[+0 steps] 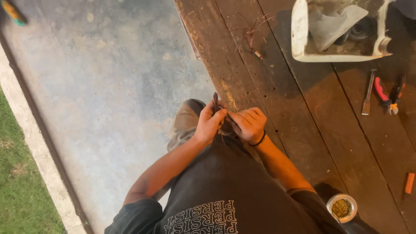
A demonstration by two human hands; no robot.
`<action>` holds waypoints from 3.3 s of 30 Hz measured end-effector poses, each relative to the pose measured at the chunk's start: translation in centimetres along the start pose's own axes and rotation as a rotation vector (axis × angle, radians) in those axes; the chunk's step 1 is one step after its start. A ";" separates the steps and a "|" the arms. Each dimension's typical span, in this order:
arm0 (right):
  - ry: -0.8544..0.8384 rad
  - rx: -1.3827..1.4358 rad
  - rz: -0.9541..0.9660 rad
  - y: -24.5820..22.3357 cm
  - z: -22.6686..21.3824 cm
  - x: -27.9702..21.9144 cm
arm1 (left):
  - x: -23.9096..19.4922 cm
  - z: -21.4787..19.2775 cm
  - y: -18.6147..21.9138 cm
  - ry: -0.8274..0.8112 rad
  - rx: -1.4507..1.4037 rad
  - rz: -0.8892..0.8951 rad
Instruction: Bundling and organizing small pieces of copper wire on a wooden workbench.
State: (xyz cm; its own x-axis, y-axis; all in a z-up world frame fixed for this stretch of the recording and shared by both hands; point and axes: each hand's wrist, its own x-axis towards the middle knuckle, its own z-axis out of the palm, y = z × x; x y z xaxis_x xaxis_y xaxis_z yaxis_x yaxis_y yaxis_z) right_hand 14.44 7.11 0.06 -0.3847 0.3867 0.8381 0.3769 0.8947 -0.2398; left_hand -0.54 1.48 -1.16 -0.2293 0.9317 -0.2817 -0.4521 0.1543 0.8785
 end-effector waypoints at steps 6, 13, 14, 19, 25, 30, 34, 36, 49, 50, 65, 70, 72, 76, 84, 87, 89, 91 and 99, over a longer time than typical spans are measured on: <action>-0.149 0.725 0.793 -1.1 0.5 -3.5 | 1.5 -1.8 1.4 -0.216 0.252 0.273; 0.026 2.055 1.501 -2.7 0.7 -7.3 | 0.7 -1.0 4.0 -0.555 0.423 0.517; 0.032 1.990 1.529 -3.1 0.8 -7.8 | 0.7 -1.2 3.8 -0.571 0.422 0.484; -0.073 0.967 0.952 -1.7 -1.4 -4.0 | 0.9 -1.4 1.8 -0.530 0.278 0.322; 0.023 0.041 0.248 -2.6 -3.2 -0.6 | 0.6 -1.3 0.6 -0.424 0.184 0.085; -0.098 0.643 0.985 -4.1 -2.4 -3.4 | 0.2 -0.7 3.3 -0.434 0.435 0.070; -0.017 1.949 1.579 -4.6 -1.2 -4.6 | 0.4 -1.1 4.1 -0.519 0.587 0.222; 0.001 1.621 1.452 -4.5 -1.3 -3.9 | 0.5 -0.4 5.0 -0.537 0.586 0.231; -0.087 0.670 1.137 -3.8 -1.5 -6.0 | -0.1 -0.6 3.7 -0.447 0.533 0.185; -0.071 1.303 1.379 -3.8 -1.4 -5.9 | 0.1 -0.8 3.8 -0.481 0.590 0.258; -0.057 0.743 0.931 -3.8 -2.7 -3.4 | -0.3 -1.0 4.3 -0.453 0.518 0.235; -0.016 1.869 1.594 -3.4 -1.9 -6.4 | 0.8 -0.2 4.3 -0.511 0.629 0.373; 0.008 1.163 1.225 -3.5 -2.7 -6.0 | 0.5 0.2 4.3 -0.464 0.583 0.255; -0.078 0.326 0.606 -2.4 -5.1 -2.8 | 0.8 0.3 3.5 -0.401 0.410 0.123; 0.002 1.603 1.623 -2.5 -1.3 -6.9 | 0.9 0.3 4.4 -0.505 0.627 0.375; 0.003 1.712 1.602 -3.2 -1.2 -7.9 | 0.9 0.0 4.5 -0.526 0.603 0.364; -0.025 1.204 1.381 -3.1 -2.2 -6.6 | 1.0 -0.1 4.6 -0.488 0.566 0.325; -0.041 0.715 1.130 -3.4 -3.4 -4.4 | 0.9 -0.4 4.3 -0.452 0.528 0.282; -0.094 0.366 0.894 -2.8 -3.2 -5.3 | 1.7 -0.2 3.5 -0.461 0.465 0.232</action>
State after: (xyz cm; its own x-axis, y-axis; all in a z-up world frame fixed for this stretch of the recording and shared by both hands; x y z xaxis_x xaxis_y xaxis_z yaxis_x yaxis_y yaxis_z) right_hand 18.15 1.78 -2.16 -0.1548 0.9600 0.2333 0.2834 0.2694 -0.9204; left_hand -2.69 3.57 1.37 0.1610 0.9863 0.0358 0.0044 -0.0370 0.9993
